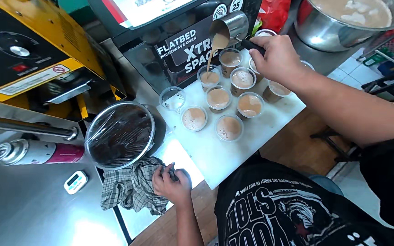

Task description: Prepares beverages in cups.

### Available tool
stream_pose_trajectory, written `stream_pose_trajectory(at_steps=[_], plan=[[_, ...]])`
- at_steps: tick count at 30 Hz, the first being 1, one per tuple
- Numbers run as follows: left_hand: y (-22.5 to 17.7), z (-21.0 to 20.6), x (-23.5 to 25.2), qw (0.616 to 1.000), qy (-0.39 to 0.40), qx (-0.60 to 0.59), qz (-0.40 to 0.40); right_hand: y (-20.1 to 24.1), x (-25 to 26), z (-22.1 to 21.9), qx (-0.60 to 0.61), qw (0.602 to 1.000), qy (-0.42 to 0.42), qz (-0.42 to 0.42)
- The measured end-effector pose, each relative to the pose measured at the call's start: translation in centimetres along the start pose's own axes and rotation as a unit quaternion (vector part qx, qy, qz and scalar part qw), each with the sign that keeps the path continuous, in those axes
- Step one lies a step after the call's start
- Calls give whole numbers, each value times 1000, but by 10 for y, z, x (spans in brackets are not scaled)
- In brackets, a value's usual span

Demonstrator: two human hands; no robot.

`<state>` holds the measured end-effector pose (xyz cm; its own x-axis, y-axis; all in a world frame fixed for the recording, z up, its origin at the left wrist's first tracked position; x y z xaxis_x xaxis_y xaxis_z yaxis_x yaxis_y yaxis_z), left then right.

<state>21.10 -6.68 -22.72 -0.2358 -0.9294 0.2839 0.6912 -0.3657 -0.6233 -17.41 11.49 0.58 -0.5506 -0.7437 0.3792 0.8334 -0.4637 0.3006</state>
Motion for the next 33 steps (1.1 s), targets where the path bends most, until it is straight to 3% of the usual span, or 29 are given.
stream_pose_trajectory(at_steps=[33], plan=[[0,0,0,1000,2,3,-6,3,-3,-3,-9,1000,1,-6]])
Point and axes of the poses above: each hand's wrist, its own x-axis towards the middle knuckle, its own z-axis out of the back of the hand, y = z × x, the point moved 6 cm from there along x, towards the middle knuckle, and after that the axes turned 14 degrees about z, right-handed, at the moved point
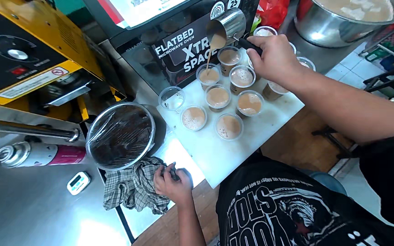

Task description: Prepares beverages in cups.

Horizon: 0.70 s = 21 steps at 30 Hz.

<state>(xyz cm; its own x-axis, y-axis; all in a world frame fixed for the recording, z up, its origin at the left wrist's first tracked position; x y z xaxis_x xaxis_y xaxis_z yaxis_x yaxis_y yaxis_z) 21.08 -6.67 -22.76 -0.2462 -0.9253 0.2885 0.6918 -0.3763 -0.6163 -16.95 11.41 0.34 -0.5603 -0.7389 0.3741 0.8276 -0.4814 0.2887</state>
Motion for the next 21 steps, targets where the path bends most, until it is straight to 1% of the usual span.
stream_pose_trajectory(at_steps=[21], plan=[[-1,0,0,1000,-3,0,-1,2,0,0,-8,1000,6,-2]])
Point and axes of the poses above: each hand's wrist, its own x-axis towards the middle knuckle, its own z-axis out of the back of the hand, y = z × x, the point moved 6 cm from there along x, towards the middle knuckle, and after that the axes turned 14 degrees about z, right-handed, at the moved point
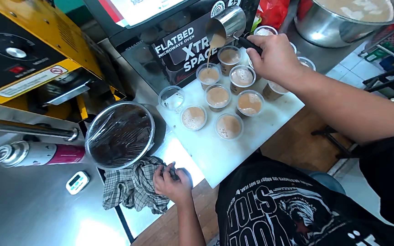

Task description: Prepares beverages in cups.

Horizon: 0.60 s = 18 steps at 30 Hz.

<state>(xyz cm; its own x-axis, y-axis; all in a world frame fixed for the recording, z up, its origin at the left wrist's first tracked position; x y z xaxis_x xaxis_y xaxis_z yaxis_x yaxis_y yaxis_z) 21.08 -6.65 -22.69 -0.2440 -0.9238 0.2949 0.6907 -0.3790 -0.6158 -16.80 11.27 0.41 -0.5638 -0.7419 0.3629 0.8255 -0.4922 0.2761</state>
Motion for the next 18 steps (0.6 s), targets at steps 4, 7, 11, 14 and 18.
stream_pose_trajectory(at_steps=[4,7,11,14,18], plan=[[0,1,0,1000,-3,-1,-2,0,0,0,-2,1000,1,1],[0,0,0,1000,0,-4,-1,0,0,-1,-3,1000,-2,6],[0,0,0,1000,-5,-4,0,0,1,-1,-1,1000,-7,13],[0,0,0,1000,-2,-2,2,0,1,0,-5,1000,-7,14],[1,-1,0,1000,-3,-1,-1,0,1,0,-8,1000,-6,14]])
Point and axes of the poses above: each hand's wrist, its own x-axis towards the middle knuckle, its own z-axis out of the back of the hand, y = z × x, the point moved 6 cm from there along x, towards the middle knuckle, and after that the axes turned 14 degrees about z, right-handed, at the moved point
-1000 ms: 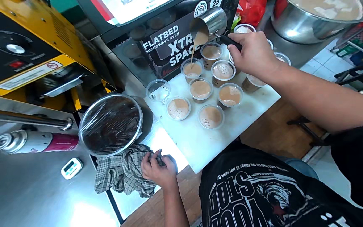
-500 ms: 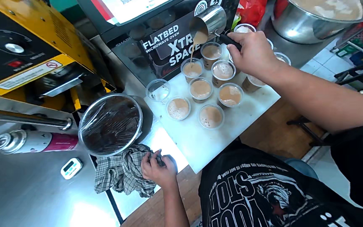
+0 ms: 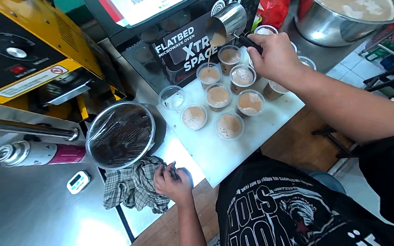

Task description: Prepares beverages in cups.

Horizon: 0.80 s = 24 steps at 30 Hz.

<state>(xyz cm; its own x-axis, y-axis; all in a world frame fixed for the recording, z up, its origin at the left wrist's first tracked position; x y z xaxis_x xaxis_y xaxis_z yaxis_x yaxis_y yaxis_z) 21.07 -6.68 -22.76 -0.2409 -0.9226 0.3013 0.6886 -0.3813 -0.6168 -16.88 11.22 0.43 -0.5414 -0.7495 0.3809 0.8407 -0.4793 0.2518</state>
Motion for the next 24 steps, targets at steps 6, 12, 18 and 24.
stream_pose_trajectory(at_steps=[6,12,18,24], plan=[[-2,1,0,1000,8,-1,2,1,0,1,4,1000,-1,-2],[-2,1,0,1000,6,3,3,1,0,0,-2,1000,-1,3],[-1,1,0,1000,2,-2,-1,2,0,2,0,1000,-1,-3],[-1,1,0,1000,-2,-2,0,1,0,1,1,1000,2,2]])
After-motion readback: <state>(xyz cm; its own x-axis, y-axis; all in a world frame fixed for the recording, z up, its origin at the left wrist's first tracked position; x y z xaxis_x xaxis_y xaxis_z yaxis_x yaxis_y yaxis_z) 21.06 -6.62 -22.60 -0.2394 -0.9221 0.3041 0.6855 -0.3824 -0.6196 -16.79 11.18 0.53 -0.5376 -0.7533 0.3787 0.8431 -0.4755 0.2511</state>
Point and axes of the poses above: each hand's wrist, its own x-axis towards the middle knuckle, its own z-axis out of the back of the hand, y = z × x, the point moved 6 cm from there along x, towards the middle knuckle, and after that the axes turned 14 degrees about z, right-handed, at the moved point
